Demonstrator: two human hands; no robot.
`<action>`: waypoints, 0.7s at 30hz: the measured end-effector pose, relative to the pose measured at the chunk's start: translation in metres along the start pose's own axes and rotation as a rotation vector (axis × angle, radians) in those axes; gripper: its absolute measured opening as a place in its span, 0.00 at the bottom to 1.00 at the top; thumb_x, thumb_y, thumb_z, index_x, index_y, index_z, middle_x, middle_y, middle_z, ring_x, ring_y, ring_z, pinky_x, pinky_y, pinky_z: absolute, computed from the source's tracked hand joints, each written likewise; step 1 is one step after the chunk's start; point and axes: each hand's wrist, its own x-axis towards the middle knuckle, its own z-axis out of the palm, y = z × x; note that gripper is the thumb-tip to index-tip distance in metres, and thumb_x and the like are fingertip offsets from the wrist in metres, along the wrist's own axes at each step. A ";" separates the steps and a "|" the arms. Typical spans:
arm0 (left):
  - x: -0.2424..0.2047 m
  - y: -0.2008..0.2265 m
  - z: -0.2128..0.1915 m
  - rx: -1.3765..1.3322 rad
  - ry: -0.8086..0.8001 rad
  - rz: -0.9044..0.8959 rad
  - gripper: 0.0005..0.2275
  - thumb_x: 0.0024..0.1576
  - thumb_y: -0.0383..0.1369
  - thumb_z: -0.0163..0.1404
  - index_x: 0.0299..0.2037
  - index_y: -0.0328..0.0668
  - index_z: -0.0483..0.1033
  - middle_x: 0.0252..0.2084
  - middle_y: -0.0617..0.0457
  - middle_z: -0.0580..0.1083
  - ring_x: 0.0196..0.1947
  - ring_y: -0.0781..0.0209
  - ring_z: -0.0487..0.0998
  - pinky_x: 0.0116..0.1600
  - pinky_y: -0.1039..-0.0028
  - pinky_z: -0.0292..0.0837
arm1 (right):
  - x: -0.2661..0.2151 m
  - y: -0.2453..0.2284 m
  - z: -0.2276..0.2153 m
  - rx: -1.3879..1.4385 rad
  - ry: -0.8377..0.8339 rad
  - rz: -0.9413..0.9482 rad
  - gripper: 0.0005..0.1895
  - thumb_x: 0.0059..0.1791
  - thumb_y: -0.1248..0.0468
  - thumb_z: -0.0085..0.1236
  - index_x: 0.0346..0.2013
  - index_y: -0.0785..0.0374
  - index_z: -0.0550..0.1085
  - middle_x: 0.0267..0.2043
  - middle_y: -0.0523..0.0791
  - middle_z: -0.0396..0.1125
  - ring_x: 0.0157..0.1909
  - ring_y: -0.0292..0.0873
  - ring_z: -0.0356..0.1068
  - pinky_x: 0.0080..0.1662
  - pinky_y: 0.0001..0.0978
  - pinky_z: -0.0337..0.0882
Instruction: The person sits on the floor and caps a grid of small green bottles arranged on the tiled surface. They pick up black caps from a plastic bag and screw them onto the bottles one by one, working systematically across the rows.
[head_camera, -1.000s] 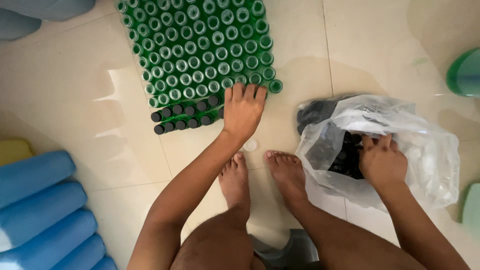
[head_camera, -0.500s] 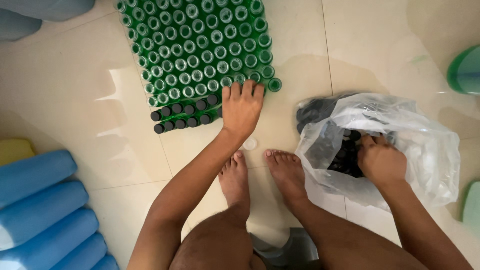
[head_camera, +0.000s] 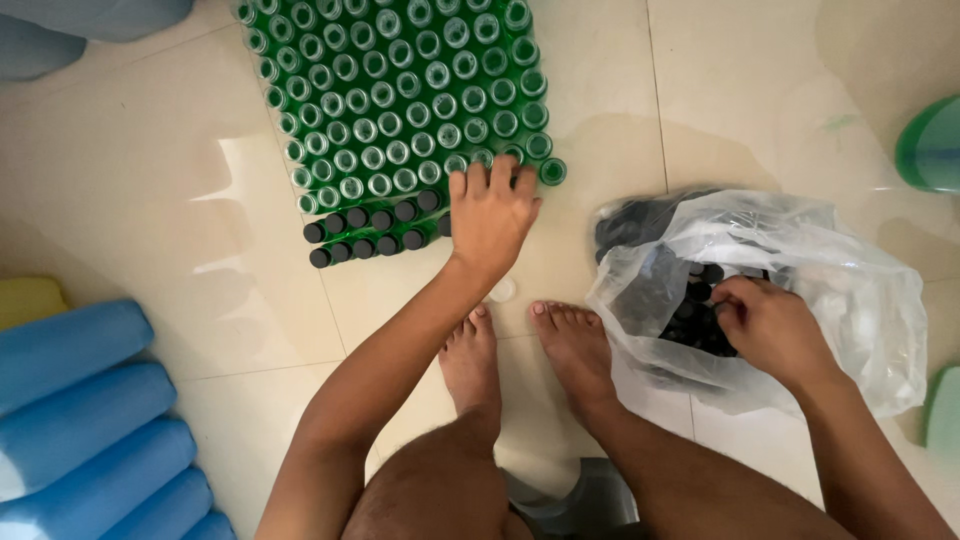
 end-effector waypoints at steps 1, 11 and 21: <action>0.002 0.001 -0.001 0.002 -0.030 -0.010 0.21 0.40 0.42 0.79 0.42 0.55 0.85 0.47 0.53 0.76 0.36 0.48 0.71 0.44 0.54 0.62 | -0.002 0.000 -0.001 0.016 -0.002 0.000 0.14 0.58 0.61 0.54 0.55 0.48 0.84 0.53 0.39 0.85 0.56 0.48 0.82 0.59 0.45 0.79; 0.029 0.015 -0.002 -0.087 0.123 0.035 0.08 0.59 0.21 0.63 0.42 0.48 0.86 0.44 0.49 0.67 0.37 0.45 0.65 0.40 0.57 0.64 | -0.026 -0.025 -0.043 0.001 -0.036 -0.241 0.14 0.57 0.61 0.60 0.53 0.43 0.87 0.59 0.35 0.83 0.53 0.44 0.85 0.60 0.41 0.80; 0.031 0.024 -0.003 -0.060 0.121 0.073 0.11 0.63 0.14 0.52 0.32 0.41 0.71 0.40 0.48 0.64 0.35 0.48 0.61 0.41 0.58 0.58 | -0.056 -0.098 -0.112 0.220 -0.074 -0.388 0.21 0.56 0.66 0.61 0.53 0.37 0.92 0.54 0.31 0.79 0.36 0.34 0.80 0.43 0.28 0.76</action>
